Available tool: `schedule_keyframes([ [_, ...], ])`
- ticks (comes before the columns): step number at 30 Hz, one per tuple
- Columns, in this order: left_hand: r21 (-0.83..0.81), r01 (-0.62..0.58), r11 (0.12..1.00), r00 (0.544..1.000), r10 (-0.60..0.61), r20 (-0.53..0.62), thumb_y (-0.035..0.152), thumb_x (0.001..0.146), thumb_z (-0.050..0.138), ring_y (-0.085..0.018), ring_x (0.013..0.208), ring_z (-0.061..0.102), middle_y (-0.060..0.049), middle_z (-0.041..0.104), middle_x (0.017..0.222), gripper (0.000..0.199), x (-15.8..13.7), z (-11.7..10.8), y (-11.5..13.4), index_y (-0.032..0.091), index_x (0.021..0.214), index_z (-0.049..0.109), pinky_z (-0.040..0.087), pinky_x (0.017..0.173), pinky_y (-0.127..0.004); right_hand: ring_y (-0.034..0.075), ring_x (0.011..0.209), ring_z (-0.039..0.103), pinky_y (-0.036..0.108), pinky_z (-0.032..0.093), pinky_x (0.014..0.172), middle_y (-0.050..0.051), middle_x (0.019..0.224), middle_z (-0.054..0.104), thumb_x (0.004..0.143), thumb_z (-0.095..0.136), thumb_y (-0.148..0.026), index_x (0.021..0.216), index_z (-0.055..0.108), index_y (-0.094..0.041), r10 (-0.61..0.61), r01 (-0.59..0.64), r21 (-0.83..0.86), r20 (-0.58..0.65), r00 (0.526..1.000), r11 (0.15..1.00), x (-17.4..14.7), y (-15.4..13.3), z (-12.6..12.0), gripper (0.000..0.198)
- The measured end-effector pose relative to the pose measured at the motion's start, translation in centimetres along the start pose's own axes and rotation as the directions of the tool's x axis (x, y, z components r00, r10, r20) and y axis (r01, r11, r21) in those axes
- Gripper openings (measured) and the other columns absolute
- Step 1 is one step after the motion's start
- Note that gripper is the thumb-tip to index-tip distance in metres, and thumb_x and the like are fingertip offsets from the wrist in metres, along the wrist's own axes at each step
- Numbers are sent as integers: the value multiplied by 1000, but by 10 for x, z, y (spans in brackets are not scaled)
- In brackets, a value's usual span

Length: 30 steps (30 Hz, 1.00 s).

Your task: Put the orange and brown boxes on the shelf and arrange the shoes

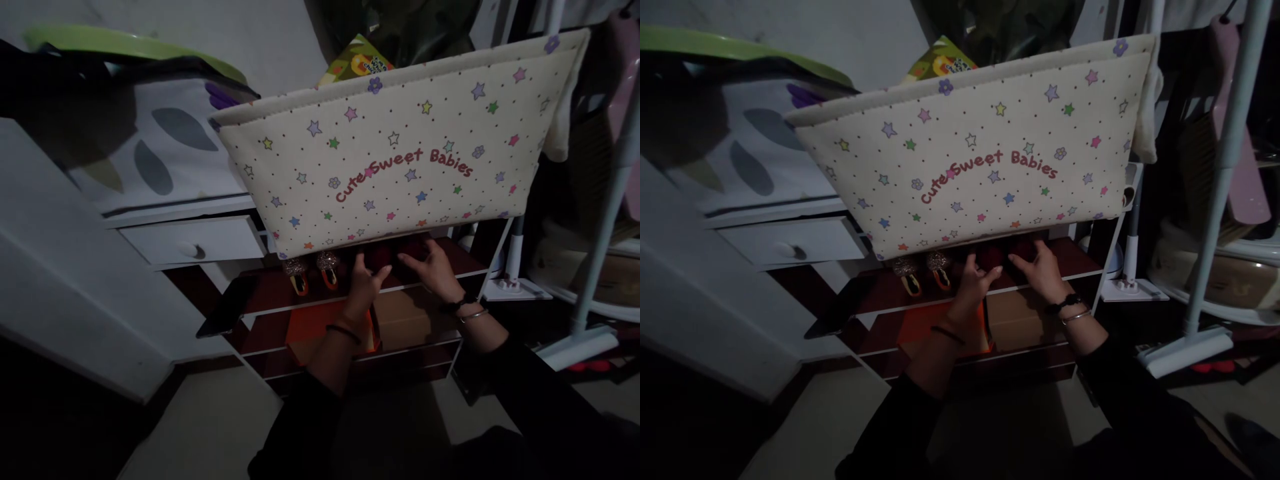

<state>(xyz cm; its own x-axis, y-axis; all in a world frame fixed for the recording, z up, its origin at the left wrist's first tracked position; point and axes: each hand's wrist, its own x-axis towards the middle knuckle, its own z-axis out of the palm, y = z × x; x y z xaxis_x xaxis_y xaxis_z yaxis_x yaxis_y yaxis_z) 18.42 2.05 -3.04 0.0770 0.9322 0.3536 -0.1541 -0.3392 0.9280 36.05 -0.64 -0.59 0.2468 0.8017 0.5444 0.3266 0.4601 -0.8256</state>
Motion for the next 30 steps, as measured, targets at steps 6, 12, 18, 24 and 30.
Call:
schedule_keyframes([
  [6,44,79,996,997,-78,-16,34,75,88,-12,70,66,-1,73,90,55,1,-16,9,18,119,59,53,68,-24,34,108,72,51,55,101,16,119,78,78,81,-58,124,68,-17,-42,40,-61,-26,999,997,-3,3,14,63],
  [12,8,118,993,992,-118,47,36,74,87,-17,83,71,-7,77,103,59,-3,-17,6,21,121,55,56,81,-31,32,114,68,50,54,105,16,138,70,83,77,-52,147,56,-17,17,-17,14,36,999,1000,-11,12,13,76],
  [18,10,107,994,992,-108,70,32,74,86,-18,93,72,-11,75,120,55,-2,-20,12,21,118,55,56,85,-32,29,113,65,47,55,102,14,148,64,81,79,-47,154,52,-19,25,-30,58,88,996,998,-10,22,18,82],
  [24,4,119,993,987,-119,109,33,76,85,-14,81,69,-7,75,108,56,4,-26,8,20,120,54,55,77,-28,30,109,66,49,57,99,16,147,64,83,78,-47,160,45,-16,12,-14,21,92,996,1000,-9,30,26,88],
  [30,50,116,992,986,-121,113,33,78,82,-16,87,70,-9,75,116,54,5,-27,3,20,123,54,56,80,-30,32,139,57,52,41,122,14,155,60,86,78,-47,162,42,-21,-46,39,71,104,994,997,-10,32,26,87],
])
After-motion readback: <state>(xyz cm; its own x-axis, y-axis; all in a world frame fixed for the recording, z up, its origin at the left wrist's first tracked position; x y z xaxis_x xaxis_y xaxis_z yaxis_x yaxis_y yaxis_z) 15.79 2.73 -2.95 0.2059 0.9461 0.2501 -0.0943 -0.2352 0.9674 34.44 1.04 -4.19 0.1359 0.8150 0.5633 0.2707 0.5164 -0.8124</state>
